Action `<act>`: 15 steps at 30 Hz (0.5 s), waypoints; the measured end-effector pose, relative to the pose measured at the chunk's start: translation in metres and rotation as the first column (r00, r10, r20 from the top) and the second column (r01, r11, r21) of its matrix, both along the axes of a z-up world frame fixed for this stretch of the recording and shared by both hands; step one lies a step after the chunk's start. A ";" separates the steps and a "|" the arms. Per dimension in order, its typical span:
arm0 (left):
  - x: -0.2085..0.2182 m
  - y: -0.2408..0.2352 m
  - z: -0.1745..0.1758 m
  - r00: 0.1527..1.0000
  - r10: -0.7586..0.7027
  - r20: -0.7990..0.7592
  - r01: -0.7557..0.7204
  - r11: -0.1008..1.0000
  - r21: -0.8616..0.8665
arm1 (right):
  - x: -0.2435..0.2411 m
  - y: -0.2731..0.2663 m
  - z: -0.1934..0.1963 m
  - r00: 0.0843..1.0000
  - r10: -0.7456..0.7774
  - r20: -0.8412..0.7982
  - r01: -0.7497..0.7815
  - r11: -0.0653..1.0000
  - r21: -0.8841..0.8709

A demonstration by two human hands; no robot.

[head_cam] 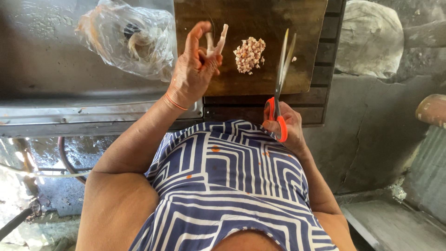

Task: The person uses red-handled scissors to trim the tips of chicken feet on a wooden cutting board. They repeatedly pick up chicken feet, cut the nails, and place the trimmed parts into a plastic bag. The person also gathers the cut nails from the board and adds them to the bag.

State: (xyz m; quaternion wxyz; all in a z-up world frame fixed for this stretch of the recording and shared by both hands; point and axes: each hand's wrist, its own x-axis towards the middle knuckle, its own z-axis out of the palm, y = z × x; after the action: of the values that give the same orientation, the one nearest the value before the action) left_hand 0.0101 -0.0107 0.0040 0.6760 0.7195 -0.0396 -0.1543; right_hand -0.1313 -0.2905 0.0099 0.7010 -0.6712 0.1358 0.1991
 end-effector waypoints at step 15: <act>-0.008 0.000 -0.001 0.939 -0.120 0.322 -0.018 0.920 0.393 | 0.012 0.013 0.008 0.974 0.207 0.092 -0.136 0.860 -0.492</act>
State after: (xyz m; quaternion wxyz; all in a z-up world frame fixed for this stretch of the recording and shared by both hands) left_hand 0.0020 -0.0109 0.0025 0.4979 0.8538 -0.1432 -0.0504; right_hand -0.1194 -0.2770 0.0179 0.4986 -0.8466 0.0706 0.1723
